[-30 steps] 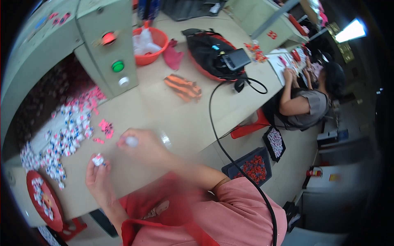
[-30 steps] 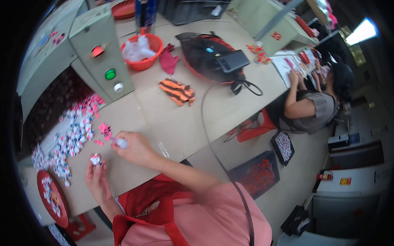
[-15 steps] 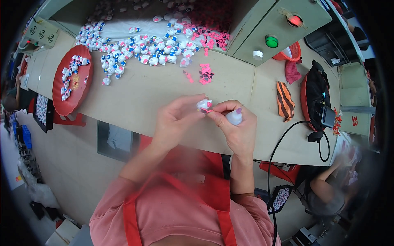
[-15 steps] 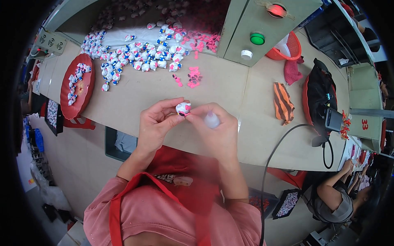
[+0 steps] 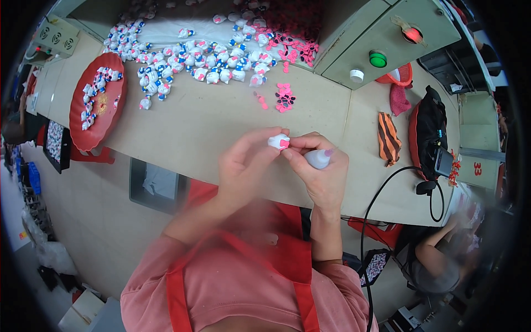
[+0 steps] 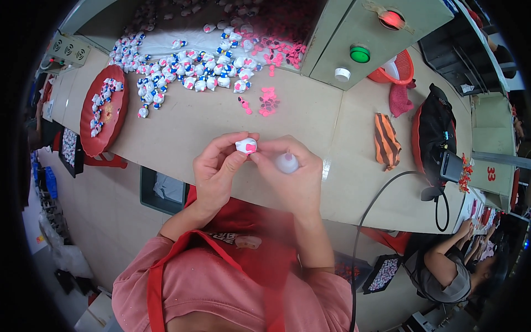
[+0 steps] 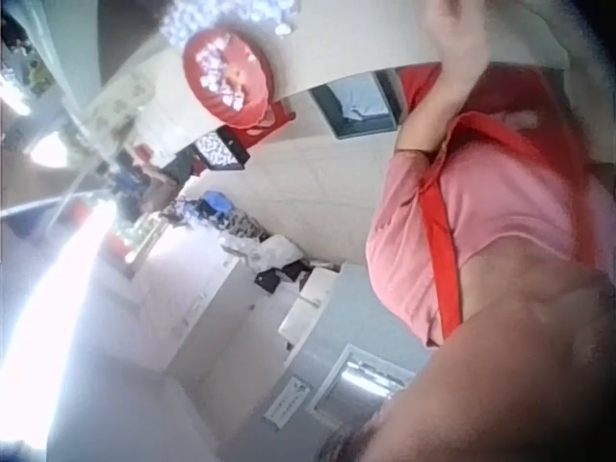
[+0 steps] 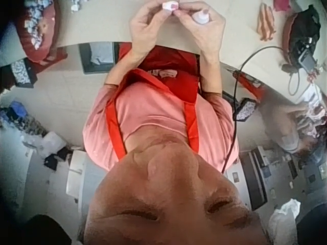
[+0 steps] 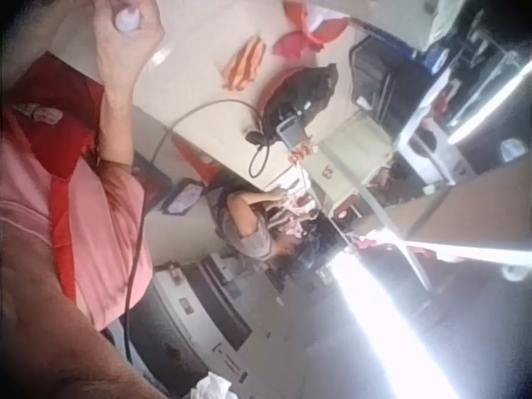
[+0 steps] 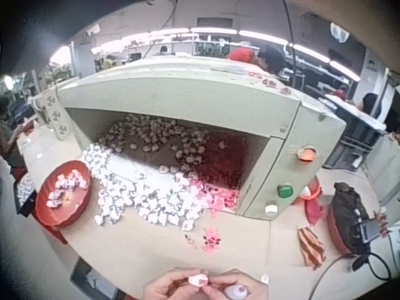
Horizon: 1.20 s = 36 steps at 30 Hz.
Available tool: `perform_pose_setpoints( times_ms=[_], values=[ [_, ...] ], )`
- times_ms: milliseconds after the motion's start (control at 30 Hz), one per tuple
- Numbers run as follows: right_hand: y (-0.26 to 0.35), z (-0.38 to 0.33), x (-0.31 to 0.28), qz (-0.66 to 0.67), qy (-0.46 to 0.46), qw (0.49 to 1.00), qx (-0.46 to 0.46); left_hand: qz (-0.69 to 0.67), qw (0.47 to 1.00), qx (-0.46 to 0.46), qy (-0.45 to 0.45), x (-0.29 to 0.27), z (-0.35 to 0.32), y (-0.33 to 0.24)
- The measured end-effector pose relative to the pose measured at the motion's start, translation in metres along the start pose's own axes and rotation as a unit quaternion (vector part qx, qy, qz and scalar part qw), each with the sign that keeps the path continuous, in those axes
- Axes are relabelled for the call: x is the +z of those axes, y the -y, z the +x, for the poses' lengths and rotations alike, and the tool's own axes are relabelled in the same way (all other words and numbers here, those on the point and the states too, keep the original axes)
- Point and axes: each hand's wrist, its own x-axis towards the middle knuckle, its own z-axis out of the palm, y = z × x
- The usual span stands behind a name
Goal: The person assembles small white plastic toy heads and pink butterfly components by hand, using glue and tweezers to join the parts.
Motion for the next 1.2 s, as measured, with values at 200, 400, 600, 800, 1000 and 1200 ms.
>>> perform_pose_setpoints(
  times_ms=[200,400,600,800,1000,1200],
  values=[
    [-0.002,0.002,-0.001,-0.019,0.006,1.0,0.014,-0.01,0.999,-0.008,0.031,-0.009,0.007,0.007],
    [-0.003,0.004,-0.002,-0.012,0.008,0.999,0.034,-0.047,0.996,-0.067,0.019,-0.011,0.008,0.006],
    [-0.002,0.004,0.002,-0.032,0.021,0.998,0.049,-0.069,0.993,-0.093,0.007,-0.017,0.01,0.006],
    [-0.001,0.005,0.012,-0.017,0.013,0.998,0.057,-0.093,0.986,-0.136,-0.015,-0.03,0.006,0.009],
    [-0.012,0.017,0.036,-0.059,0.068,0.993,0.082,-0.088,0.982,-0.161,-0.044,-0.063,0.006,0.0],
    [-0.014,0.016,0.034,-0.036,0.051,0.994,0.095,0.26,0.891,0.187,-0.32,-0.163,0.044,-0.073]
  ],
)
